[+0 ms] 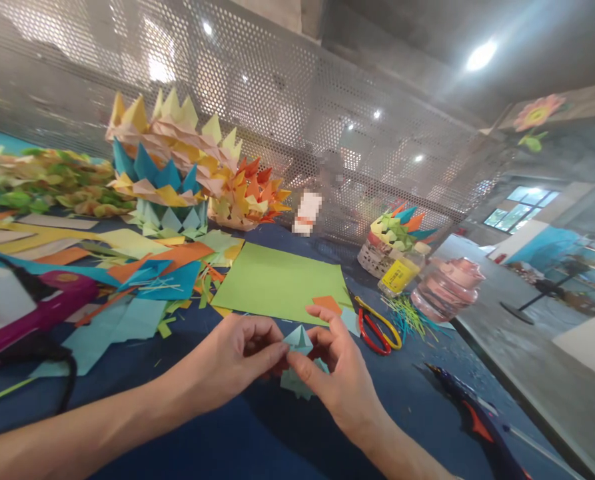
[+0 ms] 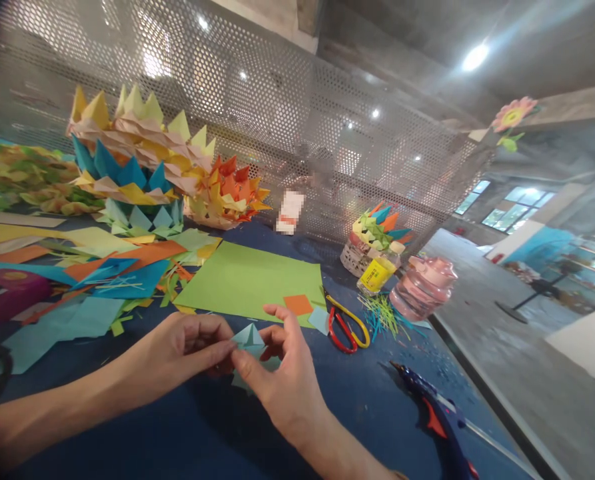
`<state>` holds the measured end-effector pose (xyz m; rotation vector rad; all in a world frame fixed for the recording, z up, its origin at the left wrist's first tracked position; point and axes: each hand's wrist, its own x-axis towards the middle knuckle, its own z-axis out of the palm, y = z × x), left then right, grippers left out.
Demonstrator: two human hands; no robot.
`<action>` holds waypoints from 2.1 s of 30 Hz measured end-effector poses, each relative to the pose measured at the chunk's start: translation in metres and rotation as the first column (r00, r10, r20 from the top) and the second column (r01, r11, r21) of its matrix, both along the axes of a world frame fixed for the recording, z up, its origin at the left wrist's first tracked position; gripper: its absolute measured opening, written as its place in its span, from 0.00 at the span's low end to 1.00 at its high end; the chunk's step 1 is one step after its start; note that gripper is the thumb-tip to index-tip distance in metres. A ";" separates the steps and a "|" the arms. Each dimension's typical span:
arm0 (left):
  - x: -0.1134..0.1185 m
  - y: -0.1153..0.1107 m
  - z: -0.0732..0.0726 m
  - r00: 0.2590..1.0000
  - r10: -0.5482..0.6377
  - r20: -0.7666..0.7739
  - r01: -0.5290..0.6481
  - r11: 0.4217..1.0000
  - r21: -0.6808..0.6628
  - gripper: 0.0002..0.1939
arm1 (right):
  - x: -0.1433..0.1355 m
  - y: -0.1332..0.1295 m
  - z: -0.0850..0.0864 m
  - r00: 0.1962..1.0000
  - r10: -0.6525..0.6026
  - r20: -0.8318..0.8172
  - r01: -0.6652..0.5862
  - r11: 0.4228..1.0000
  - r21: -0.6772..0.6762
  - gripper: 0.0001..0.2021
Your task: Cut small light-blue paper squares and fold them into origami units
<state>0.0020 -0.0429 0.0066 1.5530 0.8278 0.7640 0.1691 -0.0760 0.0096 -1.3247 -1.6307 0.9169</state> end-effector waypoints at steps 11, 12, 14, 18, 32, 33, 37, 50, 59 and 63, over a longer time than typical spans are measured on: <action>0.000 0.000 0.000 0.997 -0.077 -0.013 0.076 0.996 -0.048 0.13 | 0.000 -0.003 0.001 0.996 0.021 -0.092 -0.027 0.997 -0.072 0.23; 0.000 0.000 0.000 0.996 -0.090 -0.011 0.089 0.994 -0.057 0.13 | 0.000 -0.003 0.001 0.996 0.025 -0.087 -0.032 0.997 -0.073 0.22; -0.001 0.001 0.001 0.995 -0.097 -0.031 0.096 0.995 -0.039 0.13 | 0.001 -0.003 0.003 0.996 0.052 -0.074 -0.058 0.995 -0.077 0.19; -0.004 0.002 0.002 0.990 -0.095 -0.101 0.099 0.994 0.037 0.12 | 0.003 -0.003 0.008 0.991 0.109 -0.081 -0.113 0.992 -0.057 0.16; -0.001 0.008 -0.002 0.997 -0.078 -0.004 0.077 0.991 -0.111 0.17 | 0.000 -0.003 0.001 0.990 0.053 0.132 -0.065 0.994 0.083 0.03; -0.001 0.008 -0.002 0.996 -0.084 -0.002 0.083 0.989 -0.126 0.17 | 0.001 -0.002 0.000 0.989 0.042 0.144 -0.057 0.993 0.101 0.02; -0.002 0.008 -0.003 0.995 -0.099 0.015 0.100 0.985 -0.141 0.16 | 0.004 0.000 -0.003 0.990 -0.015 0.138 -0.007 0.988 0.154 0.02; 0.000 0.010 -0.011 0.995 -0.094 0.024 0.096 0.989 -0.110 0.11 | 0.005 0.002 0.000 0.956 -0.040 0.291 -0.052 0.952 0.301 0.04; 0.000 0.010 -0.008 0.994 -0.107 0.033 0.110 0.989 -0.096 0.12 | 0.002 -0.001 0.002 0.957 -0.045 0.285 -0.036 0.961 0.273 0.03; 0.000 0.009 -0.007 0.990 -0.131 0.061 0.138 0.983 -0.122 0.12 | 0.002 -0.001 0.001 0.968 -0.032 0.249 -0.039 0.961 0.274 0.01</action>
